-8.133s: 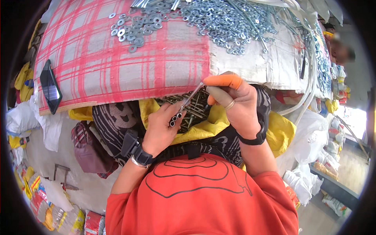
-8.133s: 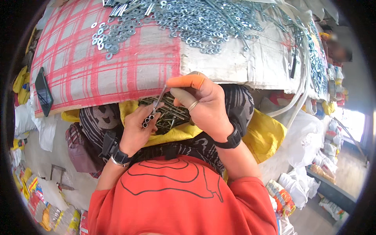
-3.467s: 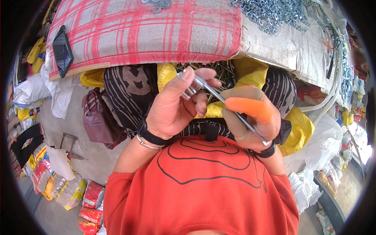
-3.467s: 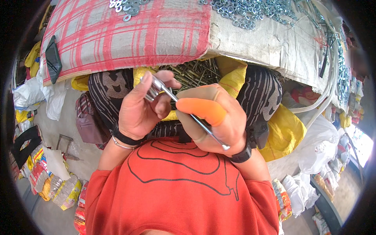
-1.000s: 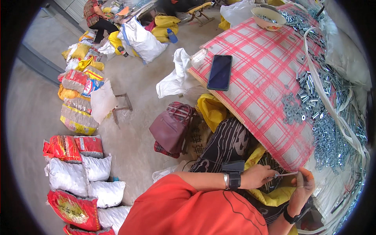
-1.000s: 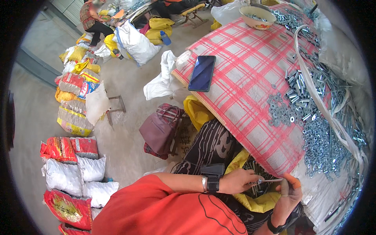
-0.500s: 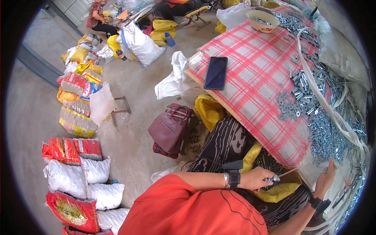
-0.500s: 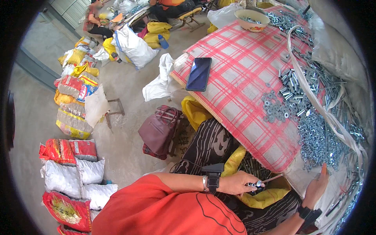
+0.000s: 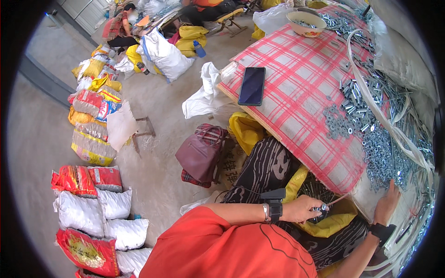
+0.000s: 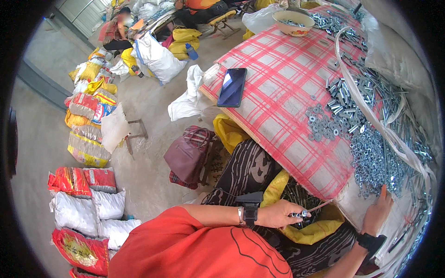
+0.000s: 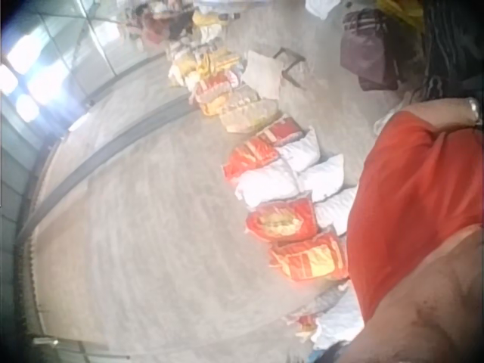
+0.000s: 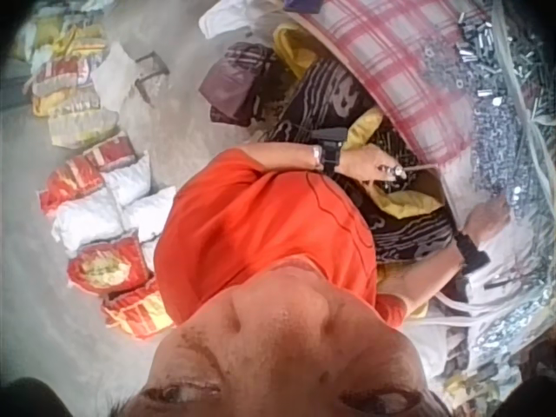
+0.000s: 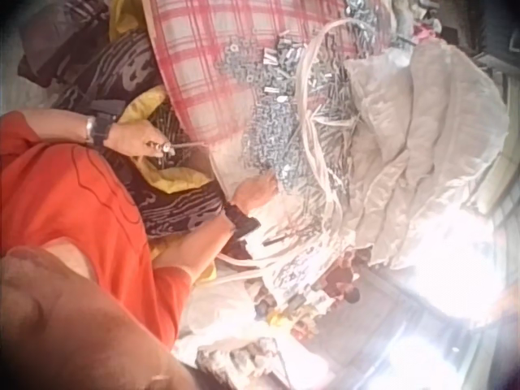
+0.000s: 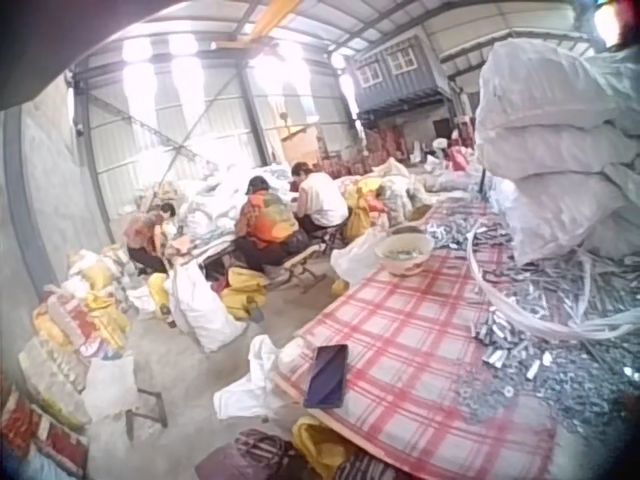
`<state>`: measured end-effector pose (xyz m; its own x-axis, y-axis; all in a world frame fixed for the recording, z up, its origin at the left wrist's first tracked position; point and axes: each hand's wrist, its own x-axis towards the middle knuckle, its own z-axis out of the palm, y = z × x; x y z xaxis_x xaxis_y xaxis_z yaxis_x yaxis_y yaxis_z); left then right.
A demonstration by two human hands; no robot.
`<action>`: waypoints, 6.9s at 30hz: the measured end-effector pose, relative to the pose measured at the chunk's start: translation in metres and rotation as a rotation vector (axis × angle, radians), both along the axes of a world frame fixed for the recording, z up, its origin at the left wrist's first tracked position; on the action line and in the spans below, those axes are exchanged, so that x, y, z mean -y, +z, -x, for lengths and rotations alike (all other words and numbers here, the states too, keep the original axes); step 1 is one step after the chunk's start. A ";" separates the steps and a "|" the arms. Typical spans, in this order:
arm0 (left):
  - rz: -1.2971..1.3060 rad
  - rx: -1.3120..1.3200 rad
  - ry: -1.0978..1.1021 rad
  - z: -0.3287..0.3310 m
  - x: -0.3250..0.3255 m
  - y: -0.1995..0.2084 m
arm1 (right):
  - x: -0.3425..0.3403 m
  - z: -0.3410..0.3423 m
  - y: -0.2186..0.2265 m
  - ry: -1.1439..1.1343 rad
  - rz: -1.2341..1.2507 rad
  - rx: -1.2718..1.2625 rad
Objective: Assembling small metal components by putting washers and nuts onto rods.
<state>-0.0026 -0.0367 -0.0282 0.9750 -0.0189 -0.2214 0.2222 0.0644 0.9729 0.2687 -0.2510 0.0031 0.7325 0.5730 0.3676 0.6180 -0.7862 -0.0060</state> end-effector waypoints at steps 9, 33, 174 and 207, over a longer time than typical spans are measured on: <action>0.005 -0.016 0.017 -0.005 0.011 -0.008 | 0.010 0.007 0.009 0.111 -0.192 0.106; 0.056 -0.146 0.029 -0.010 -0.002 0.002 | -0.019 0.018 0.019 -0.203 -0.197 -0.212; 0.448 -0.255 0.030 -0.005 -0.033 0.018 | -0.062 0.068 0.027 -0.239 -0.316 -0.294; -0.350 0.102 0.070 -0.008 -0.025 0.002 | -0.093 0.152 0.036 0.242 -0.604 -0.448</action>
